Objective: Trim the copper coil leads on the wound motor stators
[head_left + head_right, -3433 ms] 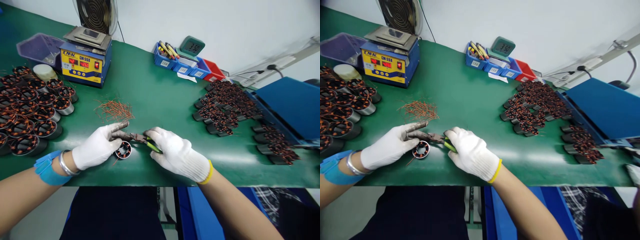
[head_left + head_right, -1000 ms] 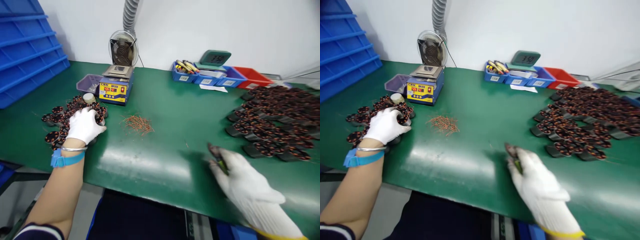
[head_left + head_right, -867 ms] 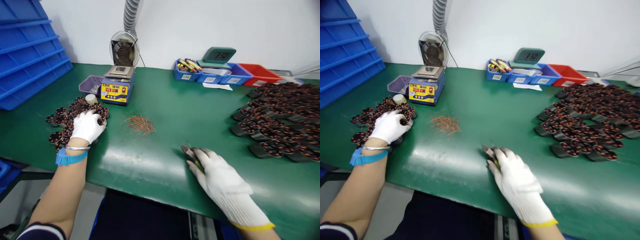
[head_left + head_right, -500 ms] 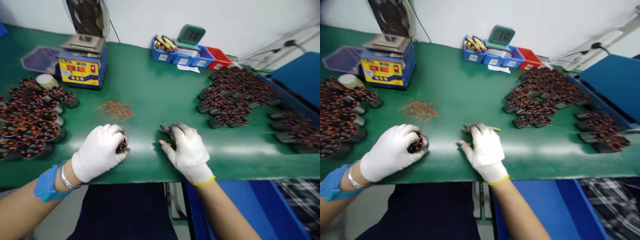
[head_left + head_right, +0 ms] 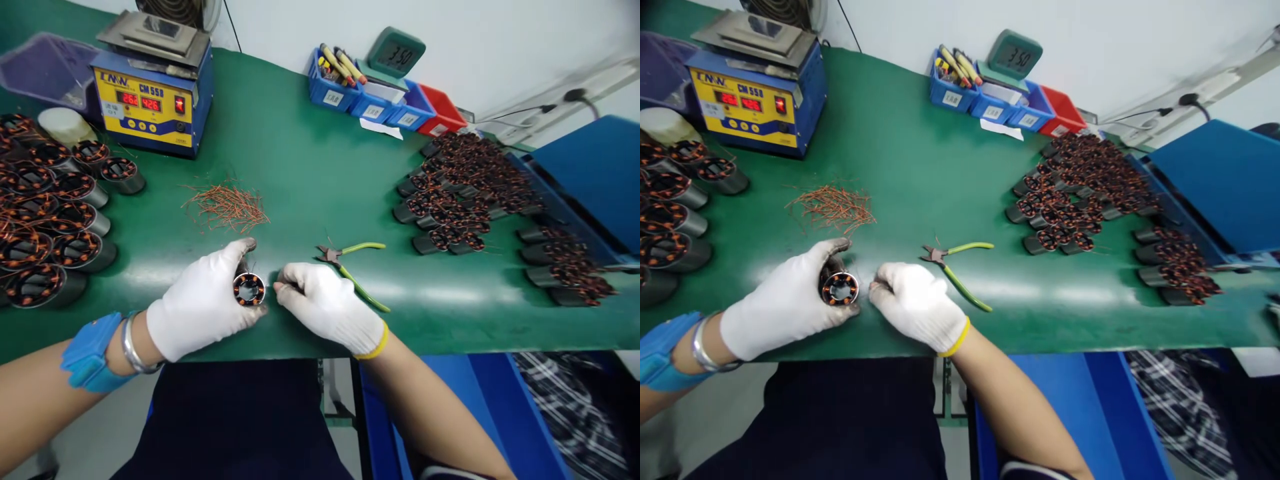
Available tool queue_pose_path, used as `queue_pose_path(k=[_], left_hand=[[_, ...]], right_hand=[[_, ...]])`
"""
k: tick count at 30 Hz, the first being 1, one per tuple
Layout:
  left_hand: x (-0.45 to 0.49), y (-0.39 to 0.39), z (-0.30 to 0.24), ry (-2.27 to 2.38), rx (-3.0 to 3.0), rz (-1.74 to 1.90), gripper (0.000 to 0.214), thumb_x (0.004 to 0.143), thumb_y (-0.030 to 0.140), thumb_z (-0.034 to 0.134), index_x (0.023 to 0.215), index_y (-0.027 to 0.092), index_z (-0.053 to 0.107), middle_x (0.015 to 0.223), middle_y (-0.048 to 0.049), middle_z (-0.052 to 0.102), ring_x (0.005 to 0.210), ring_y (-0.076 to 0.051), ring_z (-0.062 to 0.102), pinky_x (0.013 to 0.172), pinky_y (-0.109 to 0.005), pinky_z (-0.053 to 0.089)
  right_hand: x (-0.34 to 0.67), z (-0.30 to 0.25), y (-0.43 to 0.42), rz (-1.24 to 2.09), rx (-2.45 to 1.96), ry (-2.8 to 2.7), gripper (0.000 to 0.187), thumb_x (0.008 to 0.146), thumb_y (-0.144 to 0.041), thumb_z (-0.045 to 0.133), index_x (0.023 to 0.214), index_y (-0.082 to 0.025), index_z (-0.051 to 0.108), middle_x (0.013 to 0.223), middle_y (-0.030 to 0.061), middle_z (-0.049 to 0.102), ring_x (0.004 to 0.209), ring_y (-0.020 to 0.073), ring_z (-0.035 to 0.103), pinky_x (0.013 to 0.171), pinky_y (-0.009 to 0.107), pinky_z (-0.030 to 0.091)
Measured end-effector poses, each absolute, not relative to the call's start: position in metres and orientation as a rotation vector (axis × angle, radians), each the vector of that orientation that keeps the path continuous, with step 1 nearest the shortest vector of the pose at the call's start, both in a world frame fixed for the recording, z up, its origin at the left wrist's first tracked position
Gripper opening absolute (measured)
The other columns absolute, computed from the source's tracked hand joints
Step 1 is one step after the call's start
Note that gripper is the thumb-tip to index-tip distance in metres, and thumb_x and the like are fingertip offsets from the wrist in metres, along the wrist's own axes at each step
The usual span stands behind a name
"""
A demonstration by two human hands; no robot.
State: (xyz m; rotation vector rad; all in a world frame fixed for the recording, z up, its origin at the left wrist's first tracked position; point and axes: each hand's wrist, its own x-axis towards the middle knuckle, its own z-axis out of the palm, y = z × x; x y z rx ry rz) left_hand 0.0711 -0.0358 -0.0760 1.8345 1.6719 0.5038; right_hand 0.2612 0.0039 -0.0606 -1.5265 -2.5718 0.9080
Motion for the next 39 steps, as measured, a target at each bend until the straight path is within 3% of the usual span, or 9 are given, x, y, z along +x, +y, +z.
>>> queue_pose_path(k=[6,11,18,21,24,26,29,36,39], left_hand=[[0.070,-0.037,-0.079,1.658,1.773,0.527,0.095,0.065,0.040,0.069,0.146,0.016,0.024,0.094,-0.0051,0.069,0.080,-0.025,0.068,0.068,-0.034,0.052],[0.070,-0.038,-0.080,1.635,1.787,0.557,0.100,0.069,0.039,0.067,0.149,0.016,0.013,0.096,-0.0055,0.068,0.080,-0.025,0.068,0.070,-0.036,0.053],[0.066,-0.033,-0.089,1.676,1.843,0.556,0.107,0.064,0.044,0.070,0.151,0.016,0.013,0.090,-0.0050,0.068,0.078,-0.026,0.066,0.067,-0.039,0.053],[0.065,-0.032,-0.088,1.654,1.856,0.540,0.111,0.064,0.047,0.071,0.152,0.017,0.010,0.091,-0.0047,0.068,0.079,-0.026,0.066,0.068,-0.038,0.053],[0.066,-0.034,-0.083,1.648,1.858,0.518,0.108,0.067,0.044,0.070,0.152,0.017,0.007,0.094,-0.0056,0.069,0.080,-0.026,0.067,0.068,-0.036,0.052],[0.067,-0.034,-0.079,1.652,1.849,0.508,0.105,0.069,0.041,0.068,0.151,0.017,0.007,0.096,-0.0060,0.069,0.081,-0.026,0.068,0.067,-0.036,0.052],[0.067,-0.035,-0.078,1.652,1.843,0.507,0.105,0.068,0.040,0.068,0.151,0.017,0.009,0.094,-0.0054,0.070,0.079,-0.027,0.069,0.065,-0.036,0.052],[0.067,-0.033,-0.082,1.633,1.847,0.497,0.106,0.068,0.042,0.067,0.152,0.016,0.008,0.089,-0.0047,0.070,0.074,-0.024,0.067,0.065,-0.035,0.051],[0.067,-0.033,-0.081,1.643,1.880,0.468,0.103,0.070,0.041,0.065,0.152,0.015,0.009,0.089,-0.0047,0.069,0.076,-0.024,0.066,0.067,-0.034,0.050]], right_hand=[[0.242,-0.056,0.015,1.134,-1.500,-2.409,0.033,0.076,-0.049,0.066,0.094,-0.021,0.064,0.081,0.0004,0.066,0.067,0.0128,0.056,0.056,0.023,0.033],[0.239,-0.072,0.014,1.168,-1.362,-2.221,0.019,0.084,-0.032,0.056,0.071,-0.018,0.054,0.063,-0.0033,0.056,0.057,0.0091,0.048,0.053,0.022,0.032],[0.288,-0.074,-0.002,0.791,-1.717,-2.288,0.021,0.082,-0.031,0.057,0.066,-0.020,0.053,0.060,-0.0020,0.055,0.058,0.0120,0.050,0.053,0.025,0.031],[0.283,-0.075,0.001,1.022,-1.636,-2.135,0.018,0.082,-0.036,0.059,0.085,-0.019,0.061,0.077,0.0028,0.064,0.067,0.0147,0.057,0.056,0.026,0.039],[0.259,-0.078,0.011,1.404,-1.280,-1.962,0.051,0.079,-0.033,0.064,0.125,-0.018,0.050,0.104,0.0082,0.065,0.081,0.0162,0.062,0.067,0.029,0.049],[0.243,-0.079,0.018,1.555,-1.117,-1.946,0.060,0.077,-0.024,0.064,0.133,-0.016,0.044,0.098,0.0062,0.064,0.079,0.0149,0.061,0.067,0.028,0.050],[0.237,-0.080,0.025,1.663,-1.040,-1.971,0.045,0.075,-0.015,0.060,0.120,-0.013,0.055,0.076,-0.0009,0.056,0.066,0.0109,0.054,0.059,0.024,0.047],[0.274,-0.072,0.011,1.368,-1.349,-2.298,0.032,0.077,-0.016,0.057,0.108,-0.020,0.064,0.074,-0.0024,0.063,0.063,0.0101,0.057,0.058,0.023,0.045],[0.279,-0.064,0.001,0.934,-1.458,-2.424,0.030,0.080,-0.019,0.057,0.110,-0.021,0.065,0.083,0.0010,0.068,0.069,0.0137,0.061,0.064,0.027,0.047]])
